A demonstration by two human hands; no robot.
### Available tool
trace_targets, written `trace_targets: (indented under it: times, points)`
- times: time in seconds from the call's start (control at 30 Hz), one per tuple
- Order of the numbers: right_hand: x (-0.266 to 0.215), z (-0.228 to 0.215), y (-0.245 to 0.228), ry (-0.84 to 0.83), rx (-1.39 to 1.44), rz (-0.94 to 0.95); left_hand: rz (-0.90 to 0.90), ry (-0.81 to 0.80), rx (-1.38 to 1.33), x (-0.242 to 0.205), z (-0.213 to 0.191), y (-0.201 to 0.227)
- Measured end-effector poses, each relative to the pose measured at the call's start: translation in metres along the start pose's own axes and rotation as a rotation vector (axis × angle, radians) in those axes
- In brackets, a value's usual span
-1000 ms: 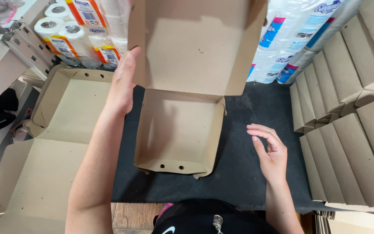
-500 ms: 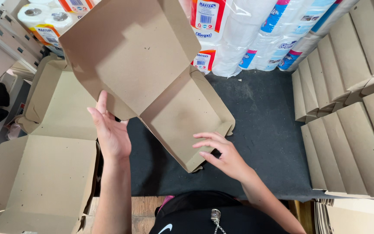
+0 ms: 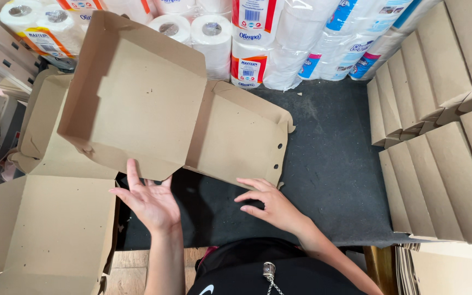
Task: The person assembles cardboard pizza boxes by folding the pre-cut flaps and securing the edges by hand.
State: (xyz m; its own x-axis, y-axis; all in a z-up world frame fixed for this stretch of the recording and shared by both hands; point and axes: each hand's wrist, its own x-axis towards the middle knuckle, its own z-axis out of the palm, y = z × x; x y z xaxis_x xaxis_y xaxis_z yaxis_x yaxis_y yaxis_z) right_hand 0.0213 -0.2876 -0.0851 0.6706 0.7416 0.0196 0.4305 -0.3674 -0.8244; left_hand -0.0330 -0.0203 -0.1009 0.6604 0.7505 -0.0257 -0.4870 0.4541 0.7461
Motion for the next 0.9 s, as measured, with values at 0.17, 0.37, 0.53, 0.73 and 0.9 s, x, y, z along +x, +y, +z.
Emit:
trace_targets:
  times: [0.17, 0.37, 0.53, 0.73, 0.9]
  points:
    - [-0.01, -0.005, 0.028, 0.103, -0.092, 0.13, -0.106, 0.052, -0.125, -0.015, 0.007, -0.025]
    - [-0.022, -0.004, 0.069, 0.363, -0.245, 0.236, -0.235, 0.047, -0.123, -0.035, 0.021, -0.051]
    - [-0.027, -0.008, 0.091, 0.538, -0.264, 0.33, -0.217, -0.018, 0.079, -0.065, 0.063, -0.032]
    - [-0.026, -0.014, 0.084, 0.545, -0.27, 0.298, 0.388, -0.312, 0.891, -0.061, 0.033, -0.07]
    - [-0.024, -0.017, 0.084, 0.542, -0.336, 0.246, 1.085, -0.594, 1.511, -0.032, 0.021, -0.103]
